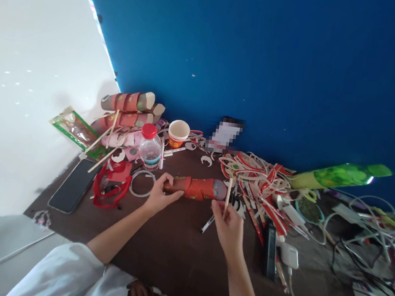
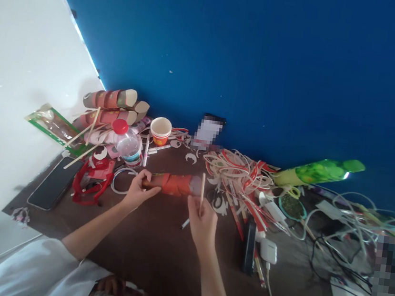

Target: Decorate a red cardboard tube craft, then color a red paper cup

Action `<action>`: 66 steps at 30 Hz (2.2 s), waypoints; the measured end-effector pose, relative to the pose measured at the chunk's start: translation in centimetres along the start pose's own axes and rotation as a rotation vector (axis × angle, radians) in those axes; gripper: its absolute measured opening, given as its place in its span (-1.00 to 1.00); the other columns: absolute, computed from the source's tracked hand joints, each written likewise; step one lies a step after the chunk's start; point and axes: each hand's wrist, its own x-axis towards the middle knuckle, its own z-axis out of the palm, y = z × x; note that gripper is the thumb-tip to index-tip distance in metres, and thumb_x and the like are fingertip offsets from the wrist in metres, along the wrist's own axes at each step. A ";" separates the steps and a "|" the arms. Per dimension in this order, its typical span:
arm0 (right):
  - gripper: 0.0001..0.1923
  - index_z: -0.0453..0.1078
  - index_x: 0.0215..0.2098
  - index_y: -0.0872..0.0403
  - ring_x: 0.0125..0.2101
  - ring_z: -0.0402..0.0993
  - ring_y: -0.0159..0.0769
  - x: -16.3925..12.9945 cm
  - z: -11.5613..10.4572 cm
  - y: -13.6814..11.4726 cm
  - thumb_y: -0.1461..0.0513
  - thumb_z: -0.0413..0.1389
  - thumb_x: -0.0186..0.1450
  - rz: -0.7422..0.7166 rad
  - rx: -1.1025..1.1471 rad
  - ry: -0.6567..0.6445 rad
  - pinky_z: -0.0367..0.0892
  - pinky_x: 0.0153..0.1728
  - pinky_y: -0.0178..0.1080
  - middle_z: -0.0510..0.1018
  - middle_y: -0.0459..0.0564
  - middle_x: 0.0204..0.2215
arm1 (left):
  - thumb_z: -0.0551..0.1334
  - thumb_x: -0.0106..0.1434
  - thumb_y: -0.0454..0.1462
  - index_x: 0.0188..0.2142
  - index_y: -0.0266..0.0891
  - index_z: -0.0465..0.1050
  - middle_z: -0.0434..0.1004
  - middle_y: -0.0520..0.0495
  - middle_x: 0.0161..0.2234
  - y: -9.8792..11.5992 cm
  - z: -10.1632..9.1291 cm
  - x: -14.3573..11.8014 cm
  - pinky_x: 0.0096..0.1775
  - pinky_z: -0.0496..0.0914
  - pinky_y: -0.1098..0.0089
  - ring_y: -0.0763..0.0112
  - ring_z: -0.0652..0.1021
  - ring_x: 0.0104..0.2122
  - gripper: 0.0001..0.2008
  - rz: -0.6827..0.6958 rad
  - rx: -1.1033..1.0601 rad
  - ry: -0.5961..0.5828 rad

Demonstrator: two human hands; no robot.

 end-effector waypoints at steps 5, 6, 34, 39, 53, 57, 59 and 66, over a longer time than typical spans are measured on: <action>-0.61 0.39 -0.42 0.09 -0.64 0.12 -0.45 -0.7 1.5 -0.3 -0.08 0.13 0.21 0.081 0.197 0.047 0.09 -0.62 -0.34 0.25 -0.20 -0.67 | 0.39 0.04 -0.08 -0.45 -0.18 0.16 0.08 0.23 -0.61 -0.3 1.0 -0.4 -0.54 0.06 0.55 0.61 0.14 -0.63 -0.59 -0.004 -0.025 0.137; -0.62 0.38 -0.38 0.08 -0.64 0.12 -0.46 -0.9 1.8 -0.4 -0.07 0.15 0.21 0.099 0.247 0.077 0.09 -0.62 -0.35 0.25 -0.22 -0.65 | 0.40 0.03 -0.08 -0.45 -0.18 0.16 0.08 0.23 -0.61 -0.3 1.2 -0.5 -0.54 0.07 0.55 0.61 0.15 -0.63 -0.59 0.000 -0.018 0.164; -0.65 0.40 -0.54 0.11 -0.64 0.14 -0.50 4.2 -1.6 1.1 0.03 0.36 -0.02 0.167 0.545 -0.251 0.00 -0.61 -0.37 0.34 -0.20 -0.67 | 0.33 0.14 -0.16 -0.08 -0.18 0.32 0.56 -0.03 -0.30 2.2 0.6 -1.2 -0.20 0.43 0.38 0.39 0.57 -0.28 -0.62 -0.105 0.106 -0.090; -0.67 0.40 -0.54 0.10 -0.57 0.22 -0.46 4.1 -0.8 -0.5 0.05 0.36 -0.02 0.145 0.534 -0.415 0.09 -0.54 -0.36 0.41 -0.17 -0.60 | 0.52 -0.17 -0.10 0.03 -0.25 0.26 0.58 -0.14 -0.25 2.4 2.4 2.3 -0.19 0.44 0.26 0.29 0.59 -0.29 -0.20 -0.494 -0.092 -0.345; -0.52 0.44 -0.26 0.09 -0.32 0.55 -0.21 3.3 0.8 -1.6 -0.01 0.36 -0.02 0.173 0.454 -0.302 0.45 -0.26 -0.17 0.62 0.03 -0.34 | 0.52 -0.16 -0.10 -0.25 -0.29 0.49 0.62 -0.15 -0.24 3.8 3.4 2.5 -0.20 0.46 0.30 0.22 0.59 -0.24 -0.49 -0.334 -0.052 -0.196; -0.51 0.48 -0.25 0.10 -0.37 0.56 -0.23 3.4 1.0 -2.0 -0.01 0.37 -0.03 0.186 0.498 -0.288 0.46 -0.28 -0.18 0.63 0.03 -0.38 | 0.51 -0.13 -0.12 -0.26 -0.30 0.47 0.61 -0.14 -0.26 3.9 3.3 2.3 -0.21 0.45 0.32 0.24 0.59 -0.25 -0.52 -0.265 -0.019 -0.191; -0.51 0.49 -0.24 0.10 -0.39 0.55 -0.25 3.5 1.0 -2.0 -0.01 0.37 -0.03 0.176 0.503 -0.288 0.46 -0.29 -0.19 0.63 0.02 -0.38 | 0.51 -0.12 -0.14 -0.25 -0.31 0.46 0.61 -0.15 -0.24 3.9 3.3 2.3 -0.19 0.45 0.32 0.24 0.59 -0.25 -0.52 -0.237 -0.009 -0.186; -0.52 0.55 -0.27 0.12 -0.43 0.48 -0.26 2.9 0.0 -1.3 -0.10 0.04 0.28 0.051 0.346 0.030 0.40 -0.41 -0.21 0.54 0.01 -0.47 | 0.51 -0.15 -0.20 -0.22 -0.30 0.42 0.60 -0.19 -0.20 4.2 3.8 2.3 -0.18 0.47 0.29 0.22 0.60 -0.22 -0.49 -0.222 -0.064 -0.043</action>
